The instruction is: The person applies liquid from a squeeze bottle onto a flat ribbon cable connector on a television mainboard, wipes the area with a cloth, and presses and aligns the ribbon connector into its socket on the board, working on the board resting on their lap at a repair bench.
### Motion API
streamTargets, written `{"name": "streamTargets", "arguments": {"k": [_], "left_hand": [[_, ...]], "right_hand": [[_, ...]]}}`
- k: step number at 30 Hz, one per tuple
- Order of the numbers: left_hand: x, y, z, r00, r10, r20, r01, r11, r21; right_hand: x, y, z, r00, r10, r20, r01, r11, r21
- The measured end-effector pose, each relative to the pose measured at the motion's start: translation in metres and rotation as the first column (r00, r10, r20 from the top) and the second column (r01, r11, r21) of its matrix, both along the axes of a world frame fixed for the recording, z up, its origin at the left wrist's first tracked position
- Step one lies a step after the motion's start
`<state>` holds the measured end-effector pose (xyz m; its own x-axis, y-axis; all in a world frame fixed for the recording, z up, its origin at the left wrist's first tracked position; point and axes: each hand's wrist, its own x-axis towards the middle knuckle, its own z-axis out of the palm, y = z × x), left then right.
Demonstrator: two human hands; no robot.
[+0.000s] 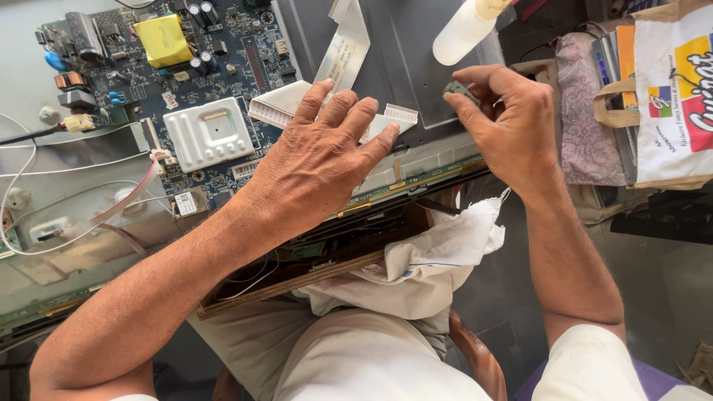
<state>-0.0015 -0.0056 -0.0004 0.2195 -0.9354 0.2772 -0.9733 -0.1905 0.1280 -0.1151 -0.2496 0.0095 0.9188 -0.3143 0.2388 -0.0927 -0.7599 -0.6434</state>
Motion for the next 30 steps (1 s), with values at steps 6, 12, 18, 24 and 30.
{"name": "streamTargets", "arguments": {"k": [6,12,18,24,30], "left_hand": [[0.006,-0.001,-0.002,1.0,-0.013,-0.01,0.013,1.0,-0.005],[0.009,-0.004,-0.003,1.0,-0.017,-0.022,0.016,1.0,-0.013],[0.009,0.002,-0.008,1.0,-0.015,0.0,0.015,0.999,-0.033],[-0.003,0.019,-0.012,1.0,-0.024,0.02,0.025,0.999,-0.046],[-0.017,0.045,-0.01,0.998,-0.015,0.053,0.018,0.999,-0.052]], "right_hand": [[0.005,-0.002,-0.004,0.995,0.079,0.066,-0.066,0.982,-0.177],[0.008,-0.008,-0.003,0.994,-0.011,0.111,0.036,0.974,-0.224],[0.027,-0.026,-0.011,0.956,0.009,0.294,-0.01,1.0,0.003],[0.03,-0.005,-0.014,0.951,0.13,0.282,-0.156,0.985,0.072],[0.026,0.019,-0.008,0.988,0.032,0.15,-0.069,0.966,0.249]]}}
